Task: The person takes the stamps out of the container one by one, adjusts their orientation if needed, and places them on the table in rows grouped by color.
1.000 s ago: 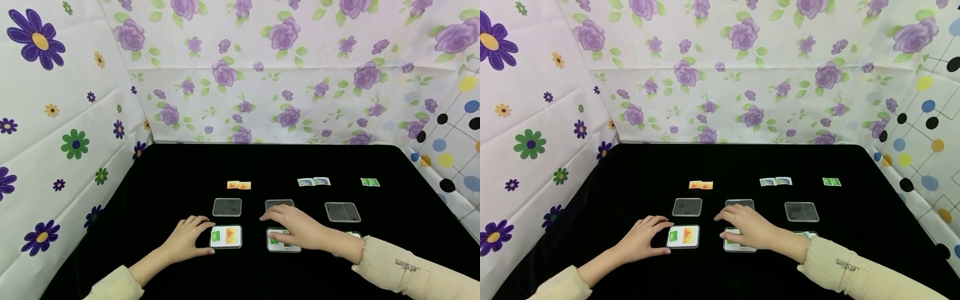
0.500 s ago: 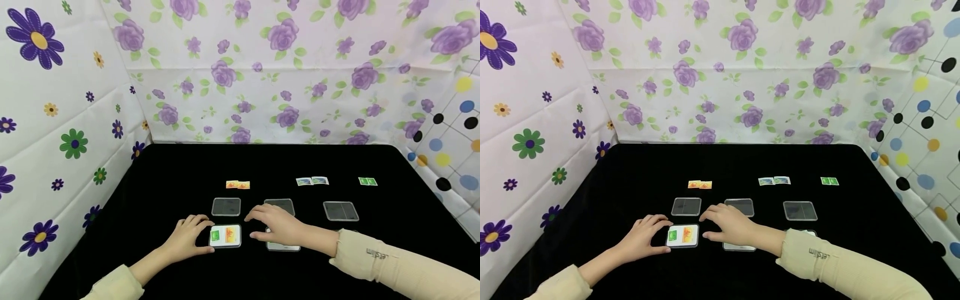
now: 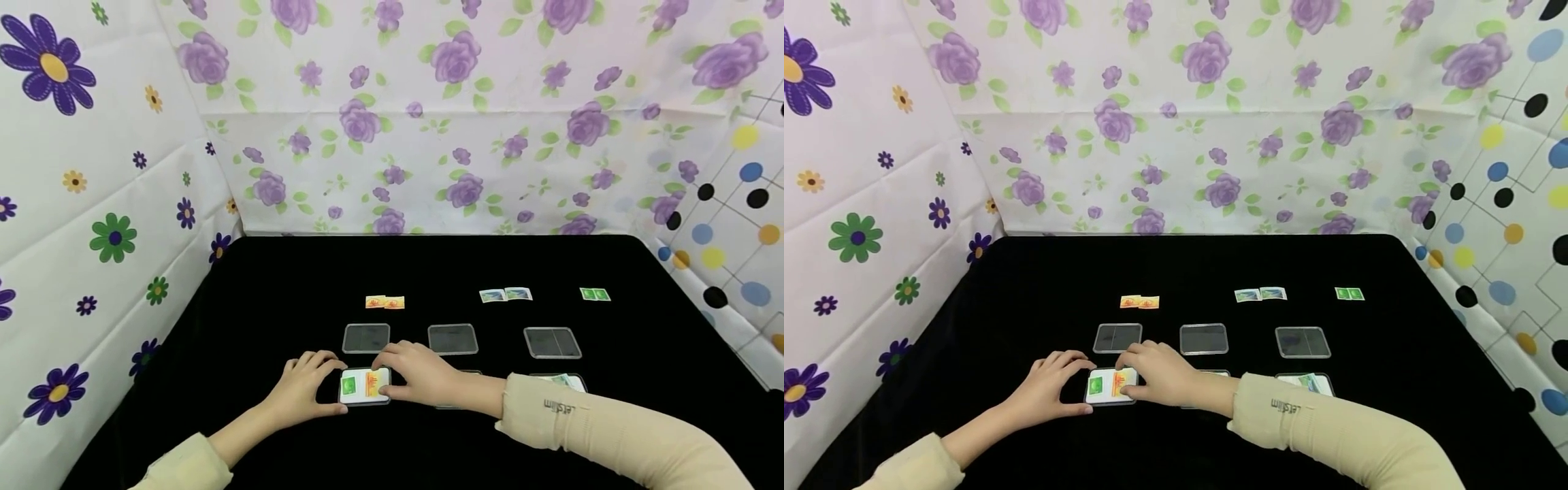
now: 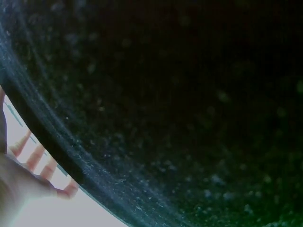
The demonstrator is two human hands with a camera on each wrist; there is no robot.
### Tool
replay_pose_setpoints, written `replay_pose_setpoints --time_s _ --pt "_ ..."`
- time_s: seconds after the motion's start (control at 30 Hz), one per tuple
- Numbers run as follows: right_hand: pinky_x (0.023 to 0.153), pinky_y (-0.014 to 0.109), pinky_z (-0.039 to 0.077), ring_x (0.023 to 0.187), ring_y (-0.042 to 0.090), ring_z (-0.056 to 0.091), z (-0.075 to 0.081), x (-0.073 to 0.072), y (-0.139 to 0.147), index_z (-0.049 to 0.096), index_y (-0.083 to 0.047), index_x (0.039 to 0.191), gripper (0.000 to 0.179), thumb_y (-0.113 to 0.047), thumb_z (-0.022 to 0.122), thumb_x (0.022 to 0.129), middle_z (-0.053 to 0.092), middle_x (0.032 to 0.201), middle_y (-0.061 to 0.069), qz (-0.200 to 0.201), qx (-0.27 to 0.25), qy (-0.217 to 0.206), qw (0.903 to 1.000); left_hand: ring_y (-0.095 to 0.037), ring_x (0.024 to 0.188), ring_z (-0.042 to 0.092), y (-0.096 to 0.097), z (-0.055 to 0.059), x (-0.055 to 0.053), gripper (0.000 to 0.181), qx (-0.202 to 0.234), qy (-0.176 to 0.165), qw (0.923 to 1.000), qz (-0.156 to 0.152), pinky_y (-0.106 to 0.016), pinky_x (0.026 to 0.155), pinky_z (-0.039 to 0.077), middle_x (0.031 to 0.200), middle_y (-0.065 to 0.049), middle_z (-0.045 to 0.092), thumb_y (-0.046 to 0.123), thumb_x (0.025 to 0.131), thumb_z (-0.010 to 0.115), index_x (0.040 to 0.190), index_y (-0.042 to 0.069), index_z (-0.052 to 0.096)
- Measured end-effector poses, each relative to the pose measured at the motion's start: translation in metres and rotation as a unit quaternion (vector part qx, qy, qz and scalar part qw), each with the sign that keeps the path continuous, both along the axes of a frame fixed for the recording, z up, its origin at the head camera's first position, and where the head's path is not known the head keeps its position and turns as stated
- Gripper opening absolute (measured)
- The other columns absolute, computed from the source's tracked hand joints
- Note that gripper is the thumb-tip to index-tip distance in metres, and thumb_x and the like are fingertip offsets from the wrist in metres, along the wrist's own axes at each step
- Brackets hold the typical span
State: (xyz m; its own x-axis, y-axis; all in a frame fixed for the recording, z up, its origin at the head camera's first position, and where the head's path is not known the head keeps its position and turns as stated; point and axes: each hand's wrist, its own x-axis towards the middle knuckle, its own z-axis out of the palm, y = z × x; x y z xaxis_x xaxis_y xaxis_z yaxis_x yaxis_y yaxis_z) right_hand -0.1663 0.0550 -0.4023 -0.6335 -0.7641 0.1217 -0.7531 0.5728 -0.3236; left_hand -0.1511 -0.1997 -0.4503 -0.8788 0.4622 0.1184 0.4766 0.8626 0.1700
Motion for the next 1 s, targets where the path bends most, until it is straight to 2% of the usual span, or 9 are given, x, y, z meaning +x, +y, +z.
replay_pose_setpoints --time_s 0.17,0.37,0.5,0.63,0.83,1.0 --pt "0.087 0.031 0.051 0.105 0.019 0.061 -0.005 0.000 -0.014 0.064 -0.012 0.113 0.030 -0.026 0.068 0.087 0.065 0.112 0.001 0.002 -0.026 -0.044 0.9987 -0.027 0.112 0.050 -0.002 -0.001 0.001 0.065 0.015 -0.003 0.9999 -0.003 -0.058 0.088 0.040 0.125 -0.005 0.056 0.055 0.067 0.077 0.118 0.019 0.059" --pt "0.085 0.029 0.051 0.102 0.018 0.062 -0.009 -0.005 -0.027 0.065 -0.012 0.111 0.029 -0.026 0.068 0.086 0.066 0.110 0.002 0.003 -0.024 -0.030 0.9993 -0.029 0.114 0.049 -0.003 -0.001 0.001 0.064 0.022 -0.004 0.9997 -0.009 -0.060 0.089 0.039 0.126 -0.007 0.055 0.054 0.069 0.076 0.120 0.018 0.059" --pt "0.086 0.033 0.050 0.101 0.019 0.061 -0.012 -0.010 -0.031 0.065 -0.012 0.111 0.029 -0.027 0.068 0.086 0.065 0.110 0.002 0.002 -0.024 -0.031 0.9993 -0.029 0.116 0.048 -0.003 -0.002 0.002 0.064 0.025 -0.007 0.9996 -0.011 -0.059 0.090 0.039 0.128 -0.007 0.054 0.055 0.071 0.074 0.121 0.017 0.058" --pt "0.087 0.036 0.047 0.101 0.018 0.059 -0.015 -0.012 -0.036 0.064 -0.014 0.113 0.031 -0.029 0.068 0.086 0.064 0.113 0.001 -0.006 -0.006 -0.029 0.9995 -0.029 0.118 0.046 -0.002 -0.004 0.003 0.065 0.029 -0.013 0.9995 -0.010 -0.059 0.091 0.038 0.129 -0.007 0.053 0.055 0.072 0.073 0.122 0.018 0.057" --pt "0.093 0.043 0.046 0.113 0.022 0.055 -0.017 -0.012 -0.042 0.062 -0.016 0.116 0.036 -0.031 0.071 0.084 0.061 0.120 0.001 -0.004 0.039 -0.019 0.9990 -0.029 0.119 0.046 -0.002 -0.004 0.004 0.064 0.028 -0.013 0.9995 -0.006 -0.060 0.091 0.037 0.130 -0.008 0.052 0.055 0.073 0.073 0.123 0.018 0.057" --pt "0.095 0.044 0.046 0.116 0.024 0.054 -0.022 -0.015 -0.045 0.062 -0.017 0.117 0.039 -0.032 0.072 0.083 0.060 0.123 0.001 -0.008 0.064 -0.024 0.9976 -0.030 0.119 0.046 -0.002 -0.004 0.003 0.064 0.031 -0.011 0.9995 -0.005 -0.061 0.091 0.037 0.130 -0.008 0.052 0.054 0.072 0.074 0.122 0.018 0.057"
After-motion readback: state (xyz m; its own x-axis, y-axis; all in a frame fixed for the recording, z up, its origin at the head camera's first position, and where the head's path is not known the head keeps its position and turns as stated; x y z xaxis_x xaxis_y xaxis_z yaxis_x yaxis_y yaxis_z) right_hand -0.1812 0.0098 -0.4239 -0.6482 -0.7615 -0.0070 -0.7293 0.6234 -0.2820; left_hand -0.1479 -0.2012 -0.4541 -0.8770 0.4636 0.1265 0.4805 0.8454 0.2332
